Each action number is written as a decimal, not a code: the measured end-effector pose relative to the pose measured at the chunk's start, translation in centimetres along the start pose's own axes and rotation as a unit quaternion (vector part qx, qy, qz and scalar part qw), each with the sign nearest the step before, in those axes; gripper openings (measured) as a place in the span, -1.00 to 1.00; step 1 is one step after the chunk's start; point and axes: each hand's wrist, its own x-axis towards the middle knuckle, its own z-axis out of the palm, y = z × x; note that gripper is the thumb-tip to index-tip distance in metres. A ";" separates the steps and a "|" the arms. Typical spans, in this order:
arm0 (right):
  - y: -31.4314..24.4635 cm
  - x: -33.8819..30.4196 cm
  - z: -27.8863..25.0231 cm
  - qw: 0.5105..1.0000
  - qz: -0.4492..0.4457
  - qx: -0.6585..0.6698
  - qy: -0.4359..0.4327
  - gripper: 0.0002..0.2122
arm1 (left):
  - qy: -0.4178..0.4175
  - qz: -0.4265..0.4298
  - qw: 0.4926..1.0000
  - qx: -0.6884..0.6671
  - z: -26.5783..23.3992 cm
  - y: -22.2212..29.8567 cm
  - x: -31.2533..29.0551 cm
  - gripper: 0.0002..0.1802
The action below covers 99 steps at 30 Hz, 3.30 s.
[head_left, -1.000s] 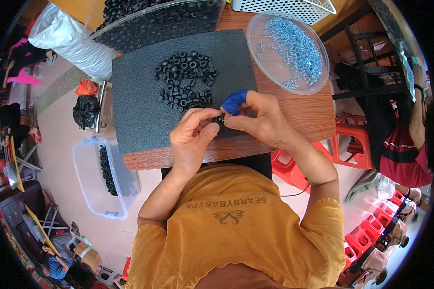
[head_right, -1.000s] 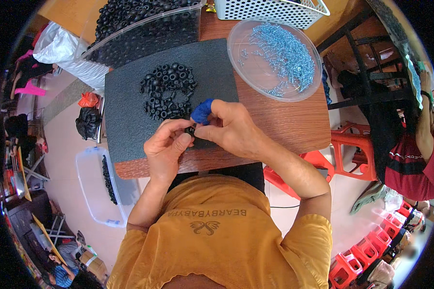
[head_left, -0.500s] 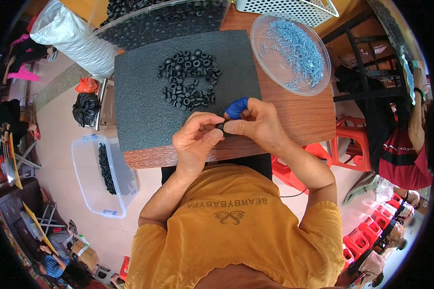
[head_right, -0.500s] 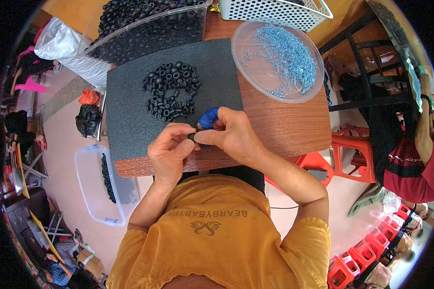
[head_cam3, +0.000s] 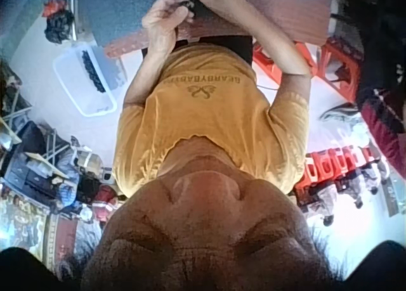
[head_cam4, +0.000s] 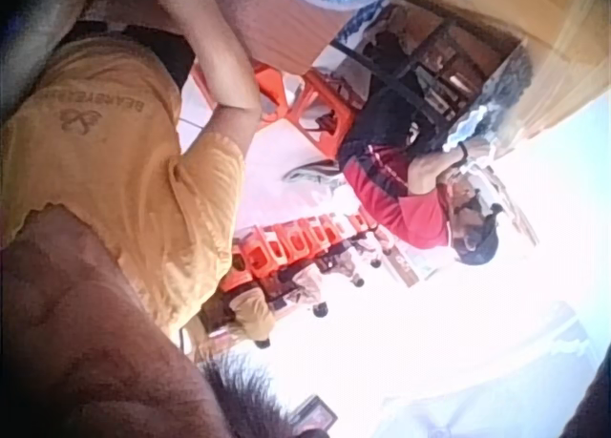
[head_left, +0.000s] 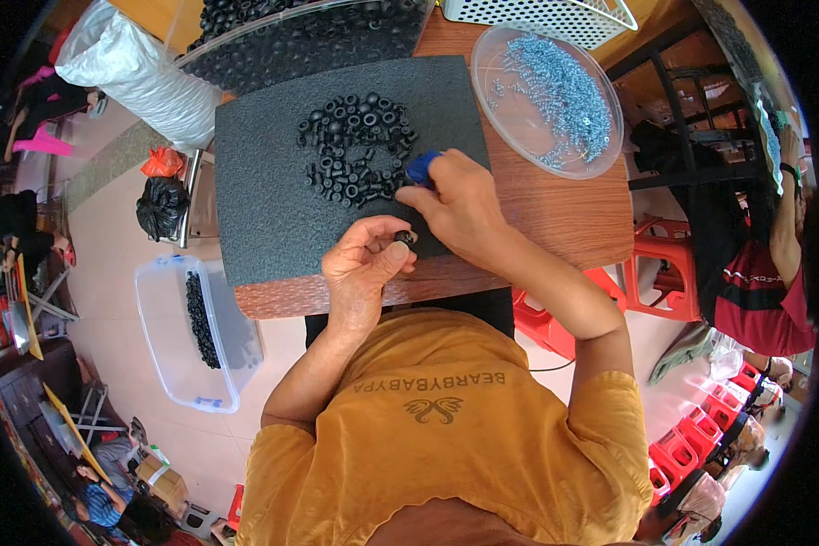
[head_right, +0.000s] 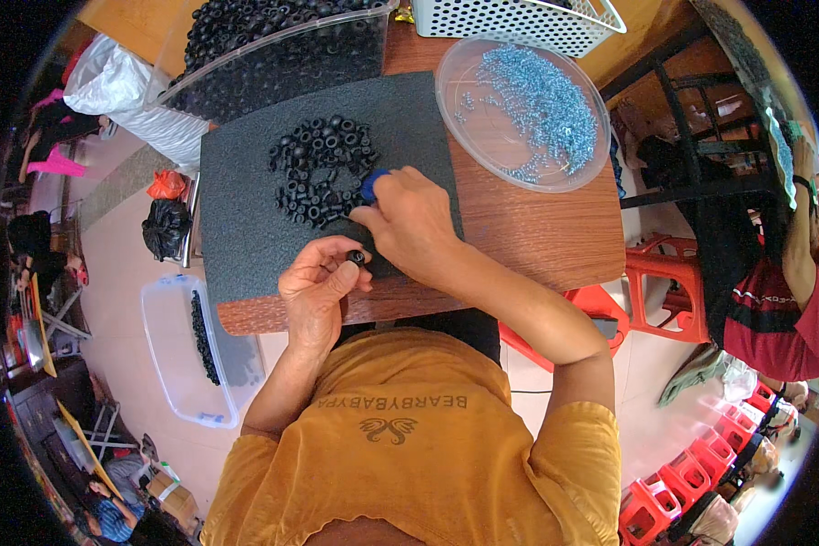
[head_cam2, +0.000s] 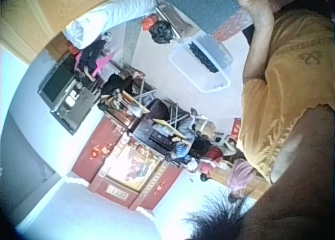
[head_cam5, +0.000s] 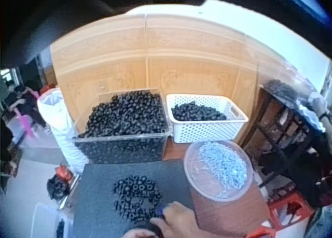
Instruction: The person assembles small blue beads onto black plastic ring components by hand, using finger cots to handle the small parts.
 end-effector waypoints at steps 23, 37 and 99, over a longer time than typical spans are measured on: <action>-0.4 -1.9 -1.2 0.974 0.070 0.217 0.014 -0.79 | 0.036 0.083 0.996 0.013 0.3 1.6 2.4 -0.82; -1.0 -3.3 1.0 0.951 -0.278 -0.042 0.132 -0.79 | 0.029 0.020 0.997 -0.065 1.6 1.1 1.6 -0.82; -0.6 -2.8 -3.6 0.860 0.195 0.466 -0.069 -0.89 | -0.050 -0.069 0.996 -0.041 1.8 1.5 1.5 -0.82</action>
